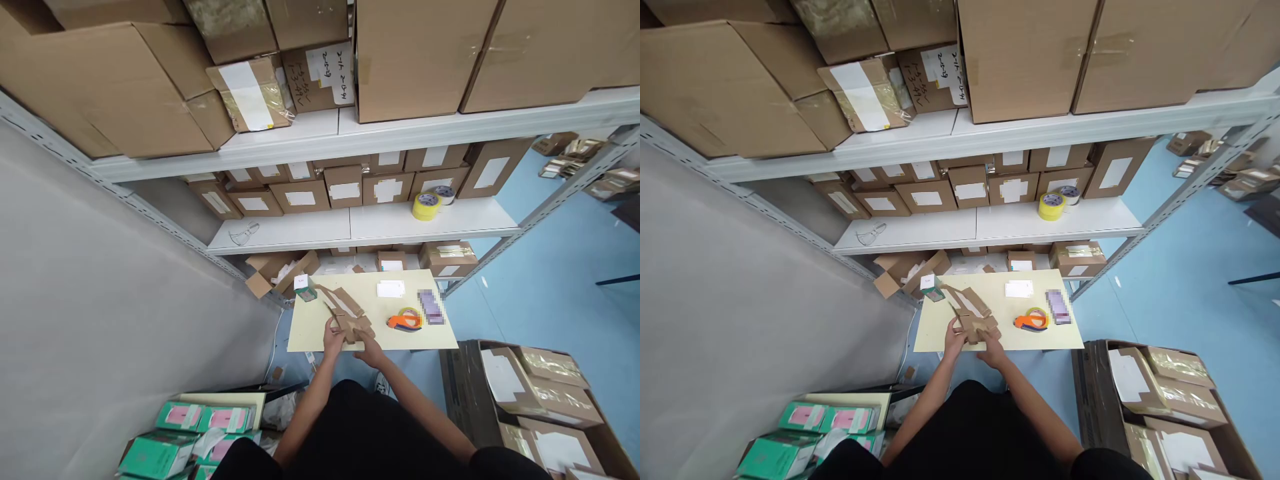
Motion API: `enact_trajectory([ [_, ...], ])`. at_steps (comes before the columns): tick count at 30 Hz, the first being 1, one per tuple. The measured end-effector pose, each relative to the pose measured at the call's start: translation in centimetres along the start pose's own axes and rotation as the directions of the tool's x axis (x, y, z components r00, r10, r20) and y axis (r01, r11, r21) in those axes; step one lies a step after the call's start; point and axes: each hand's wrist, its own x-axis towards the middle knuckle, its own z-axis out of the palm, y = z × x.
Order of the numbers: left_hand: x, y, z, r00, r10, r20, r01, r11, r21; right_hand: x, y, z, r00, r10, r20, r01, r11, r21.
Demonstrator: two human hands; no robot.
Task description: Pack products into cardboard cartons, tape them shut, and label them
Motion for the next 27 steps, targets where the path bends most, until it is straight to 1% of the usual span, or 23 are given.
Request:
enact_trajectory([
  [2,0.2,0.2,1.4,0.997,-0.014,-0.075,0.014,1.000,-0.002,0.1,-0.2,-0.3,0.995,-0.011,-0.102,0.010,1.000,-0.008],
  [3,0.5,0.3,1.7,0.996,-0.023,-0.083,0.022,1.000,-0.009,0.2,-0.1,-0.6,0.988,-0.005,-0.156,0.005,1.000,-0.002],
  [4,1.0,0.4,1.8,0.998,-0.031,-0.047,0.030,0.999,-0.018,0.3,0.0,-1.0,0.978,0.009,-0.207,-0.007,1.000,0.011],
  [5,1.7,0.6,1.6,0.999,-0.037,-0.018,0.037,0.999,-0.026,0.4,0.1,-1.5,0.967,0.030,-0.253,-0.023,0.999,0.029],
  [6,2.6,0.9,1.1,0.999,-0.040,-0.013,0.039,0.999,-0.030,0.5,0.3,-2.1,0.955,0.053,-0.291,-0.040,0.998,0.051],
  [8,5.0,1.9,-0.5,0.998,-0.033,-0.060,0.032,0.999,-0.013,0.5,0.7,-3.4,0.934,0.099,-0.343,-0.068,0.993,0.099],
  [9,6.5,2.4,-1.5,0.995,-0.022,-0.096,0.022,1.000,0.007,0.5,0.8,-4.1,0.927,0.120,-0.356,-0.082,0.989,0.119],
  [11,9.5,3.6,-3.4,0.994,0.006,-0.108,0.000,0.998,0.060,0.4,1.0,-5.2,0.926,0.152,-0.346,-0.107,0.984,0.145],
  [13,12.1,4.5,-4.7,0.997,0.027,-0.078,-0.020,0.996,0.086,0.3,1.0,-6.0,0.939,0.164,-0.302,-0.122,0.981,0.153],
  [16,14.8,4.7,-5.7,0.999,0.045,0.014,-0.046,0.993,0.111,0.2,0.9,-6.2,0.957,0.159,-0.242,-0.119,0.978,0.172],
  [18,15.7,4.3,-5.9,0.992,0.086,0.089,-0.094,0.992,0.086,0.3,1.1,-5.9,0.951,0.179,-0.252,-0.130,0.971,0.198],
  [20,16.0,3.6,-6.2,0.983,0.132,0.130,-0.140,0.989,0.056,0.5,1.3,-5.4,0.929,0.218,-0.298,-0.149,0.960,0.238],
  [22,15.9,2.9,-6.8,0.977,0.167,0.130,-0.176,0.982,0.068,1.1,1.3,-4.8,0.893,0.264,-0.366,-0.158,0.943,0.294],
  [25,15.5,1.9,-8.5,0.965,0.232,0.122,-0.248,0.959,0.140,2.5,0.7,-4.1,0.833,0.336,-0.441,-0.174,0.914,0.368],
  [27,15.1,1.4,-9.9,0.954,0.270,0.132,-0.292,0.937,0.193,3.4,0.1,-3.8,0.815,0.366,-0.449,-0.183,0.898,0.399],
])
